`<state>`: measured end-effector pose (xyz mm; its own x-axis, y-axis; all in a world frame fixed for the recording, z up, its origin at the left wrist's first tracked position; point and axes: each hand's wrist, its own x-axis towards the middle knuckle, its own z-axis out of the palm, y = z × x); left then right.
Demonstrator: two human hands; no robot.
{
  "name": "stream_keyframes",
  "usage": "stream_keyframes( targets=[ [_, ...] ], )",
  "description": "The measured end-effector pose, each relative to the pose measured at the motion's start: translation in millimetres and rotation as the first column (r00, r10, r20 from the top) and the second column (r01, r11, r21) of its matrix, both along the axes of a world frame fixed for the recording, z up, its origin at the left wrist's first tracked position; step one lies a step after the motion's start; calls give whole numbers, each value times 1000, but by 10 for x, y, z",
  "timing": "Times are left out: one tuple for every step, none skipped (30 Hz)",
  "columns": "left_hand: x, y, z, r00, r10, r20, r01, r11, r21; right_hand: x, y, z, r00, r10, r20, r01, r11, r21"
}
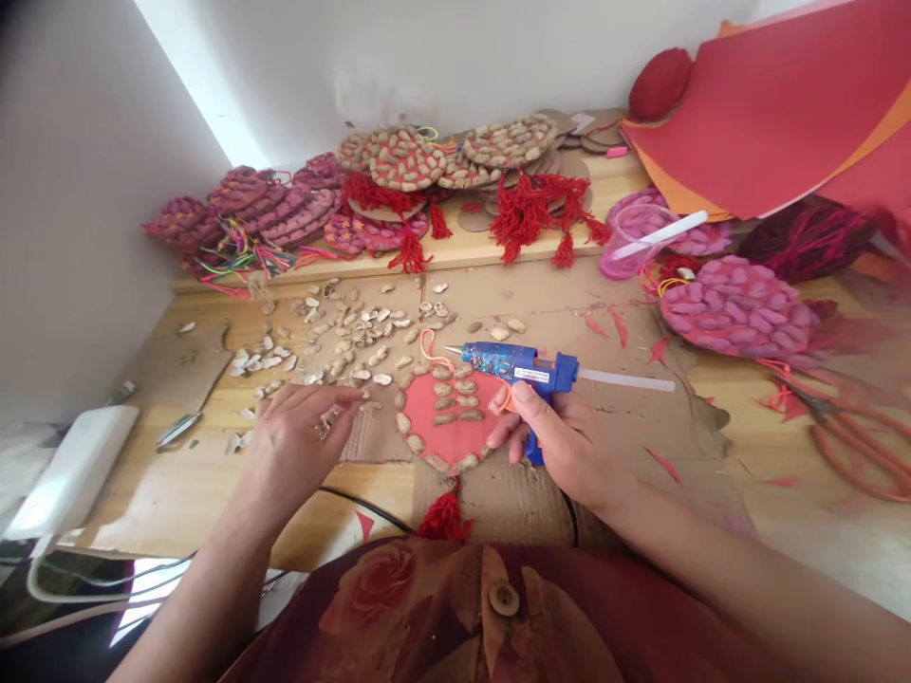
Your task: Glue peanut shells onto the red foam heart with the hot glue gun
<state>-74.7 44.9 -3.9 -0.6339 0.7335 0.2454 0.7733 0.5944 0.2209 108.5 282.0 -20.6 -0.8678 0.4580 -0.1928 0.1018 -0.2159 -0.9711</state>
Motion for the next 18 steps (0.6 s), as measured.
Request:
stream_keyframes(
  targets=[
    [-6,10,5,1000,-5,-9,5,1000,18,-4,1,5,1000,0,5,0,1000,-5],
    [-18,38,11,1000,-16,-17,16,999,35,-9,2,13,1000,-2,9,2,1000,-10],
    [-36,84,20,999,-27,-25,28,999,46,-14,2,22,1000,-5,11,5,1000,-14],
    [-61,146,32,999,-36,-32,37,998,48,-18,0,31,1000,-11,11,12,1000,-15],
    [-90,220,45,998,-40,-38,42,998,41,-20,-2,39,1000,-17,8,18,1000,-14],
    [-123,303,57,999,-38,-38,39,999,24,-21,-3,44,1000,-21,5,21,1000,-12],
    [-156,389,66,999,-38,-30,38,999,0,-20,-5,47,1000,-23,7,23,1000,-11],
    [-187,474,71,999,-40,-20,39,999,-20,-19,-5,46,1000,-22,9,22,1000,-10],
    [-214,554,70,999,-42,-12,41,998,-40,-18,-3,42,1000,-18,10,18,1000,-10],
    [-236,625,63,999,-42,-11,41,997,-62,-18,0,35,1000,-12,10,12,1000,-10],
    [-254,685,52,999,-39,-15,37,996,-81,-17,4,28,1000,-5,10,5,1000,-9],
    [-269,732,38,999,-36,-19,34,994,-101,-18,8,21,1000,-1,9,1,1000,-7],
    [-281,764,27,999,-32,-21,29,993,-116,-18,11,15,1000,4,7,-4,1000,-4],
    [-293,779,20,999,-29,-20,26,991,-128,-19,14,11,1000,8,7,-7,1000,-2],
    [-304,777,22,1000,-27,-15,24,991,-133,-19,15,9,1000,8,6,-8,1000,-3],
    [-314,756,34,1000,-25,-4,24,991,-128,-18,15,9,1000,6,4,-6,1000,-7],
    [-322,717,57,1000,-26,12,27,993,-112,-16,15,10,1000,3,2,-3,1000,-13],
    [-326,660,88,999,-35,31,38,996,-87,-13,14,12,1000,1,0,-1,1000,-19]
  ],
)
